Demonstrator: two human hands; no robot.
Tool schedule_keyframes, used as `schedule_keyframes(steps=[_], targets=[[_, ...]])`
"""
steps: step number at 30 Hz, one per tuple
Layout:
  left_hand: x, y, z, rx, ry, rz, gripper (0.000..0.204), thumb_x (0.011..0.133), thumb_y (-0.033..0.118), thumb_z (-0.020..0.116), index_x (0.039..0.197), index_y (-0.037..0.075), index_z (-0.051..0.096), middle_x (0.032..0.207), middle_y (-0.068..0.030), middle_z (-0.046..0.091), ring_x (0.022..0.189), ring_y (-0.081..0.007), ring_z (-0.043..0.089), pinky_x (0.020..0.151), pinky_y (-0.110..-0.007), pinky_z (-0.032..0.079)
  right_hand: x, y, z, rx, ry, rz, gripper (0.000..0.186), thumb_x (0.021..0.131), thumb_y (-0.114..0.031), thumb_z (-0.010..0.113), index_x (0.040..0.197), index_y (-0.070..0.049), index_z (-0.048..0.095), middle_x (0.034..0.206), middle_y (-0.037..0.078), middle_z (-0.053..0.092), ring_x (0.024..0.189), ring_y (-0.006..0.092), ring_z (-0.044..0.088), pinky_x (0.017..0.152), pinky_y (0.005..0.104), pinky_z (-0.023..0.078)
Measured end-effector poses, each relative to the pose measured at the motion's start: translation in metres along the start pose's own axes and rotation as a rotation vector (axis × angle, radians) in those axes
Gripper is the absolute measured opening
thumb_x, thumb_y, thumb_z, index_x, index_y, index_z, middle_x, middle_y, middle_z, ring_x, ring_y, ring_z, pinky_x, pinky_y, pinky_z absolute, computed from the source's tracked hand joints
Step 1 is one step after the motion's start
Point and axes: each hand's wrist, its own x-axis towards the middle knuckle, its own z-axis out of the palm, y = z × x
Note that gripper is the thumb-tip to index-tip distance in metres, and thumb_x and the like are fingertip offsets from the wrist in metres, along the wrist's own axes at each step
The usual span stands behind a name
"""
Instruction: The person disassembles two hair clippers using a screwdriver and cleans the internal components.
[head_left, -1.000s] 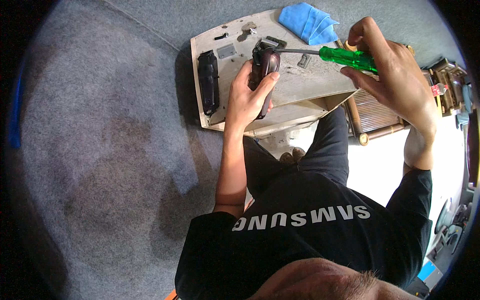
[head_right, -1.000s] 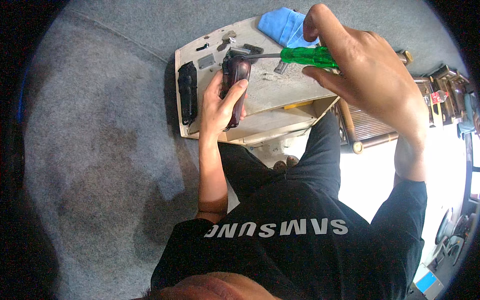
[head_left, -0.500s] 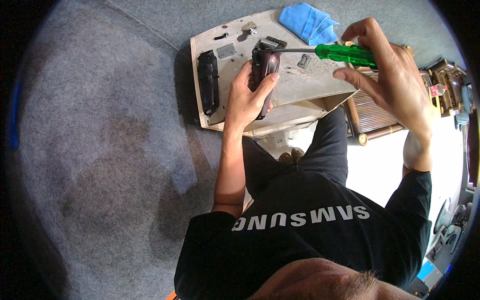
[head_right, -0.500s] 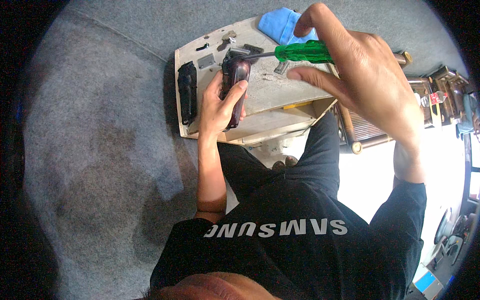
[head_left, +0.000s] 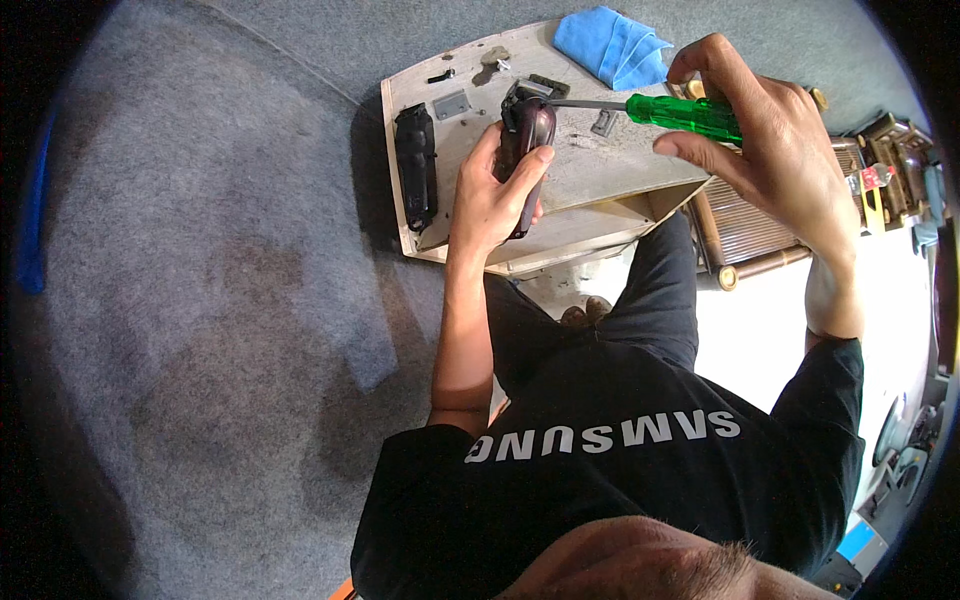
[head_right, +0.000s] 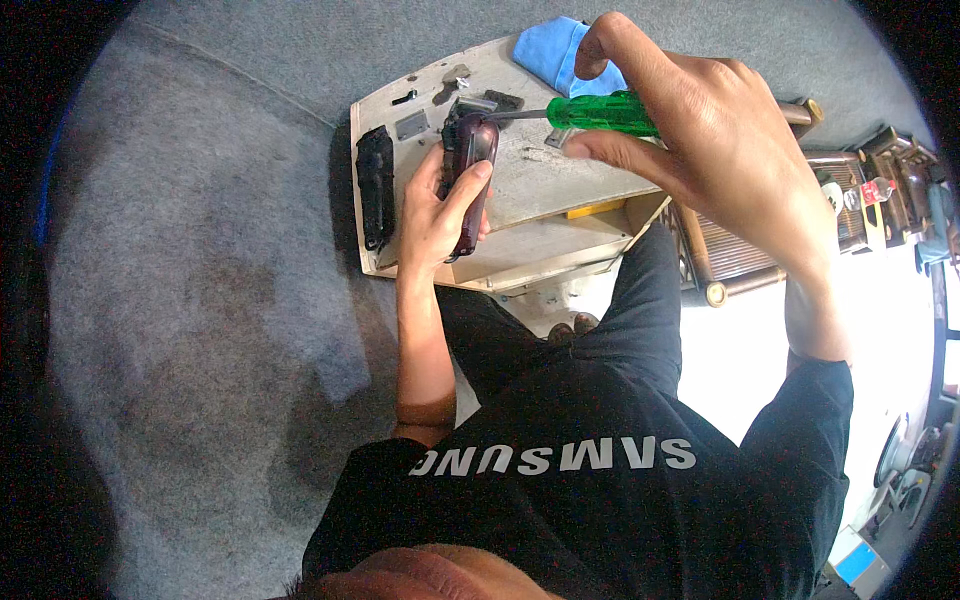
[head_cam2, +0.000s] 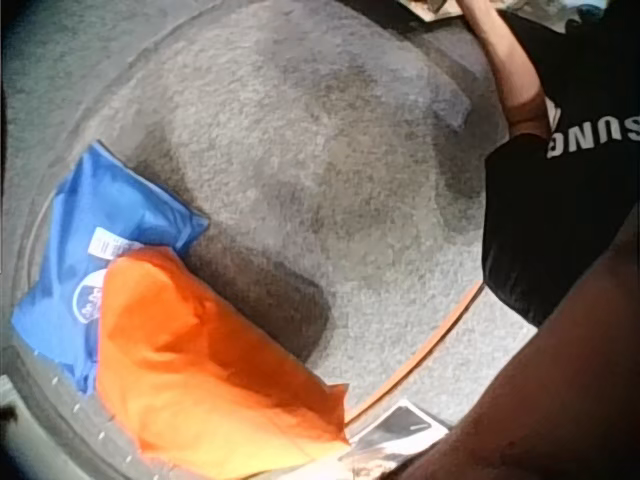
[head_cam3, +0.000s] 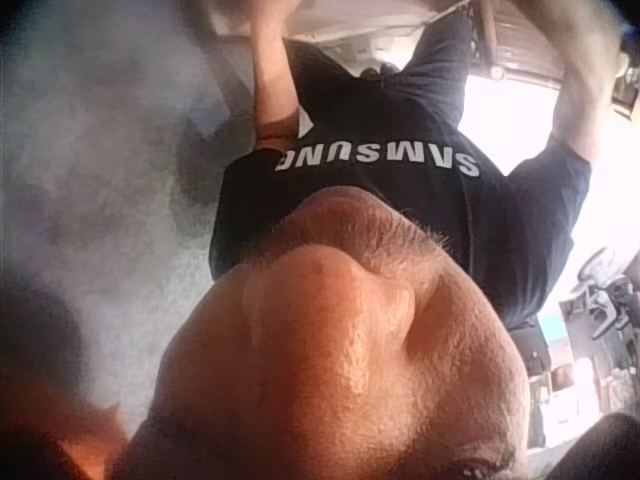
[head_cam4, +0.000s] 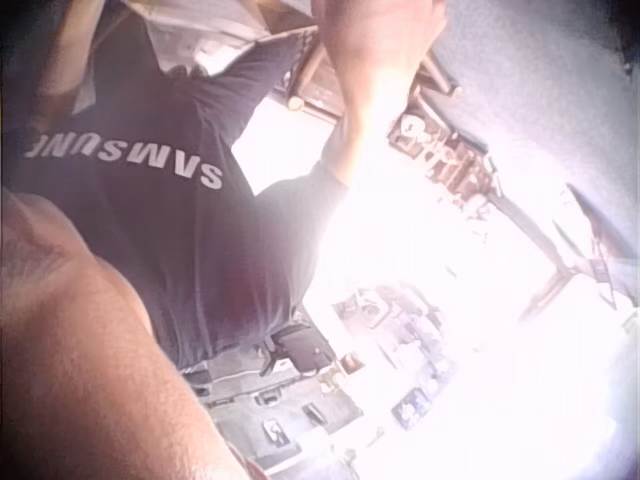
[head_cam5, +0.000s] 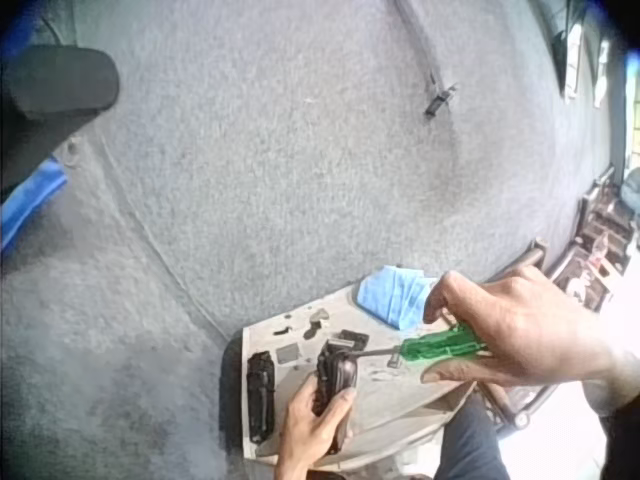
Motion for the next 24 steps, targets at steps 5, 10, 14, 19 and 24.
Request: schedule_keyframes(steps=[5, 10, 14, 19, 24], targets=[[-0.003, 0.003, 0.001, 0.009, 0.020, -0.011, 0.032, 0.098, 0.024, 0.076, 0.115, 0.002, 0.062, 0.078, -0.0025, 0.063, 0.050, -0.0099, 0.059, 0.045, -0.028, 0.049, 0.003, 0.002, -0.004, -0.175, 0.079, -0.129, 0.030, 0.091, -0.028, 0.078, 0.104, -0.004, 0.065, 0.093, 0.007, 0.073, 0.071, 0.0201, 0.074, 0.060, 0.0347, 0.058], [-0.002, 0.004, 0.001, 0.017, 0.025, -0.045, 0.032, 0.098, 0.024, 0.076, 0.116, 0.002, 0.062, 0.078, -0.0027, 0.063, 0.051, -0.0102, 0.060, 0.045, -0.028, 0.050, 0.006, 0.001, 0.004, -0.199, 0.074, -0.104, 0.028, 0.091, -0.027, 0.077, 0.102, -0.005, 0.065, 0.091, 0.007, 0.074, 0.070, 0.0194, 0.074, 0.059, 0.0339, 0.058], [-0.002, 0.004, 0.001, 0.025, 0.013, -0.024, 0.032, 0.098, 0.025, 0.075, 0.116, 0.002, 0.061, 0.077, -0.0027, 0.063, 0.051, -0.0102, 0.060, 0.045, -0.028, 0.050, -0.002, 0.000, 0.002, -0.071, -0.086, 0.137, 0.028, 0.091, -0.027, 0.077, 0.105, -0.006, 0.063, 0.088, 0.009, 0.075, 0.069, 0.0191, 0.074, 0.057, 0.0332, 0.057], [-0.002, 0.001, 0.000, 0.002, 0.047, -0.041, 0.032, 0.098, 0.025, 0.075, 0.117, 0.002, 0.061, 0.077, -0.0023, 0.062, 0.051, -0.0102, 0.060, 0.045, -0.028, 0.049, 0.002, 0.007, 0.000, -0.047, -0.034, -0.028, 0.031, 0.094, -0.026, 0.076, 0.113, -0.007, 0.061, 0.086, 0.011, 0.076, 0.076, 0.0211, 0.077, 0.055, 0.0362, 0.057], [-0.001, 0.002, 0.002, 0.008, 0.023, -0.028, 0.031, 0.098, 0.024, 0.075, 0.116, 0.002, 0.062, 0.078, -0.0027, 0.064, 0.050, -0.0105, 0.060, 0.045, -0.027, 0.048, 0.002, 0.022, 0.002, 0.038, 0.042, -0.063, 0.030, 0.096, -0.026, 0.075, 0.112, -0.005, 0.063, 0.079, 0.011, 0.074, 0.070, 0.0187, 0.076, 0.051, 0.0359, 0.053]])
